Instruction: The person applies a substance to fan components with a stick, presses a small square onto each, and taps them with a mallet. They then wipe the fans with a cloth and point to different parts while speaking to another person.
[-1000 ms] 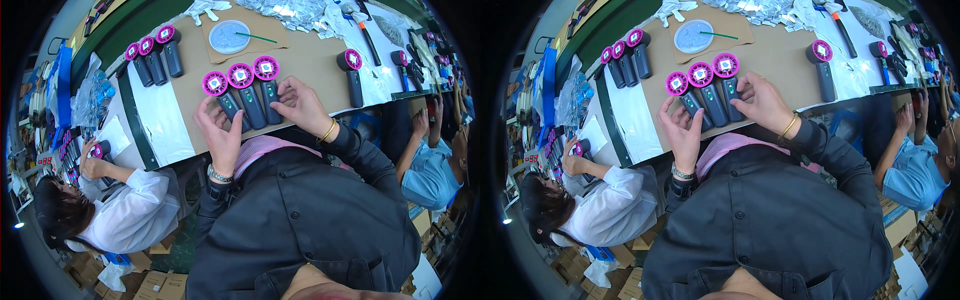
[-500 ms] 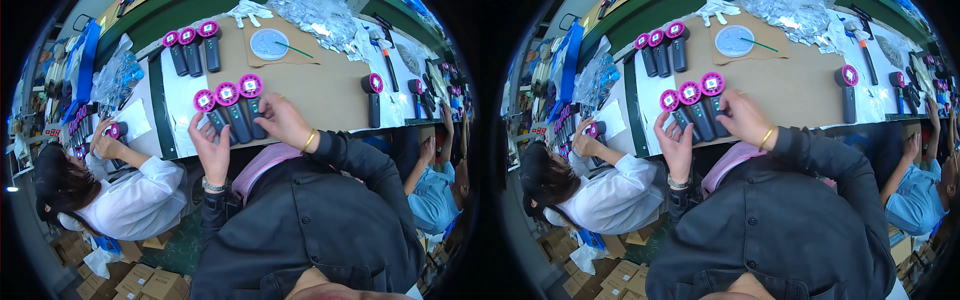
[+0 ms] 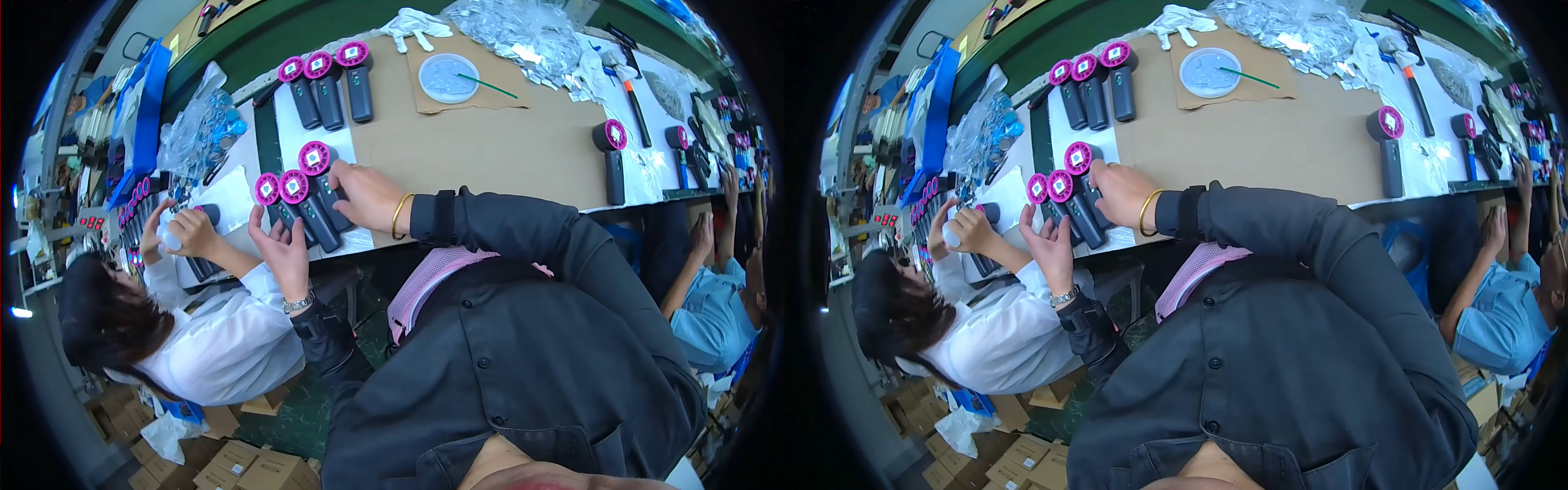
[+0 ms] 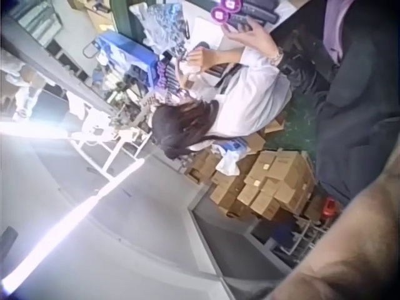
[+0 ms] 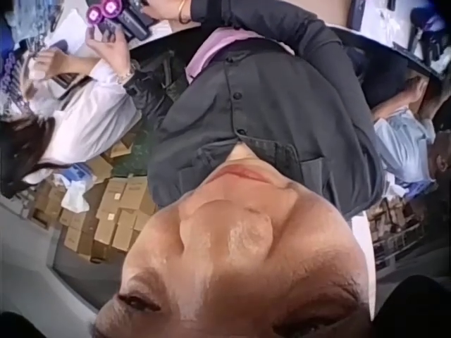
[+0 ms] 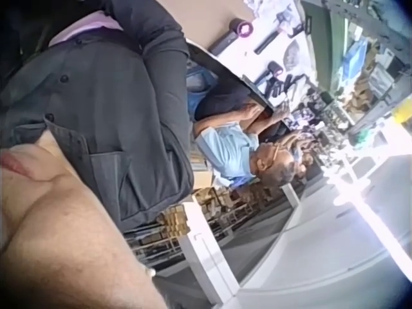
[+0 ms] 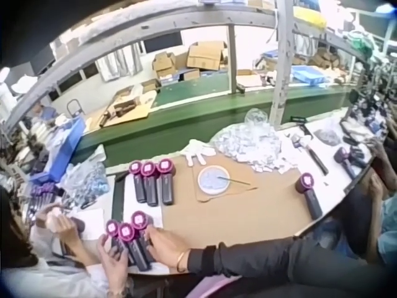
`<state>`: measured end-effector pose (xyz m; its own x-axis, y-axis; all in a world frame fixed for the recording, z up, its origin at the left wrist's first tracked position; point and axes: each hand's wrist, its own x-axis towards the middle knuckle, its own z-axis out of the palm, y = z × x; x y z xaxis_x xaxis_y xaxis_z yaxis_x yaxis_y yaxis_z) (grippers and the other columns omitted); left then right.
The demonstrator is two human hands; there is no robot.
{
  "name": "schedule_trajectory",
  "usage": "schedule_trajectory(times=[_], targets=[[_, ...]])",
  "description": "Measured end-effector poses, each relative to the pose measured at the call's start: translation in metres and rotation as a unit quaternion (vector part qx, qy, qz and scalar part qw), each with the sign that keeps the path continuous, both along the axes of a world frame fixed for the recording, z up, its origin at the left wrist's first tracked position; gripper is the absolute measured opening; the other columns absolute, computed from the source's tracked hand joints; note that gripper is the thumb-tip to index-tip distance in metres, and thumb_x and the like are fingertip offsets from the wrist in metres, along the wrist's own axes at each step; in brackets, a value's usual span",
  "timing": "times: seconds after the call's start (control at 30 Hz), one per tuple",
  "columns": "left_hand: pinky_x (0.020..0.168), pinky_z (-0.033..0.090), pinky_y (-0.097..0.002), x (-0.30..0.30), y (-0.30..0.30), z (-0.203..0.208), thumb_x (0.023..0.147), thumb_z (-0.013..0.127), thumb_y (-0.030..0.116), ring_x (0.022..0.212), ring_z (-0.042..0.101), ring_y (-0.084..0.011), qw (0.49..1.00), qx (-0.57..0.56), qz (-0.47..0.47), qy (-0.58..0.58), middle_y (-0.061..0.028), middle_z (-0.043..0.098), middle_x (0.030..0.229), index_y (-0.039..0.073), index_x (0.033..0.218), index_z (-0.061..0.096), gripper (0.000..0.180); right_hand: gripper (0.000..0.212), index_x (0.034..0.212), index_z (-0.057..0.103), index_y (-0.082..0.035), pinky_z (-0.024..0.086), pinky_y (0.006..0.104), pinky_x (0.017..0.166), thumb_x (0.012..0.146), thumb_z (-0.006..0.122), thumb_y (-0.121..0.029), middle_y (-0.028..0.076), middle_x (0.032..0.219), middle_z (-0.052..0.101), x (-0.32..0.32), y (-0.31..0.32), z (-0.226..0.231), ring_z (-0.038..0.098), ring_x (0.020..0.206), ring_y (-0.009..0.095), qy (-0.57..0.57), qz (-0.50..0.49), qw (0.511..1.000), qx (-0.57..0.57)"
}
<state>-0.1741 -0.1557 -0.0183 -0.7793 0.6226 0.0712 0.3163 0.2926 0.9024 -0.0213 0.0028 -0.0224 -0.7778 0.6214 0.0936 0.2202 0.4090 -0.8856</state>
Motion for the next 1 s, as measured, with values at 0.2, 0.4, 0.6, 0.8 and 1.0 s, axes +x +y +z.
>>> schedule_trajectory(times=[0.2,0.4,0.6,0.8,1.0], targets=[[0.097,0.054,-0.0373,0.007,-0.014,-0.014,0.101,0.070,0.008,0.111,0.064,-0.0257,0.973,-0.006,0.092,0.209,-0.0211,0.062,0.129,-0.003,0.150,0.040,0.058,0.015,0.099,0.067,-0.004,0.053,0.0482,0.076,0.092,0.076,-0.013,0.018,0.089,0.069,0.073,0.015,0.029,0.068,0.087,0.040,0.087,-0.014,0.995,0.053],[0.099,0.053,-0.0376,0.069,0.019,0.013,0.108,0.060,0.010,0.109,0.065,-0.0279,0.957,0.126,0.095,0.243,-0.0172,0.067,0.122,-0.006,0.127,0.060,0.025,0.023,0.085,0.067,-0.003,0.048,0.0391,0.060,0.093,0.080,-0.020,0.014,0.072,0.062,0.226,0.037,0.052,0.062,0.065,0.031,0.059,-0.206,0.965,0.152],[0.099,0.053,-0.0379,0.088,0.022,-0.002,0.112,0.053,0.014,0.110,0.065,-0.0288,0.950,0.101,0.066,0.289,-0.0178,0.067,0.120,-0.007,0.120,0.062,0.025,0.024,0.097,0.067,-0.001,0.052,0.0362,0.069,0.088,0.085,-0.015,0.013,0.097,0.067,0.356,0.053,0.038,0.064,0.076,0.023,-0.006,-0.436,0.866,0.244],[0.101,0.052,-0.0380,0.117,0.045,0.021,0.113,0.051,0.015,0.110,0.065,-0.0296,0.933,0.157,0.041,0.322,-0.0180,0.066,0.121,-0.007,0.121,0.061,0.025,0.061,0.134,0.060,-0.005,0.056,0.0382,0.085,0.083,0.089,-0.021,0.013,0.113,0.067,0.387,0.076,0.018,0.067,0.093,0.028,-0.103,-0.504,0.811,0.281],[0.106,0.048,-0.0412,0.159,0.090,0.040,0.111,0.050,0.008,0.117,0.063,-0.0307,0.938,0.179,-0.058,0.292,-0.0177,0.066,0.124,-0.007,0.121,0.061,0.022,0.087,0.154,0.042,-0.006,0.056,0.0399,0.091,0.083,0.090,-0.024,0.015,0.115,0.069,0.387,0.088,-0.001,0.069,0.100,0.031,-0.106,-0.500,0.843,0.166]])
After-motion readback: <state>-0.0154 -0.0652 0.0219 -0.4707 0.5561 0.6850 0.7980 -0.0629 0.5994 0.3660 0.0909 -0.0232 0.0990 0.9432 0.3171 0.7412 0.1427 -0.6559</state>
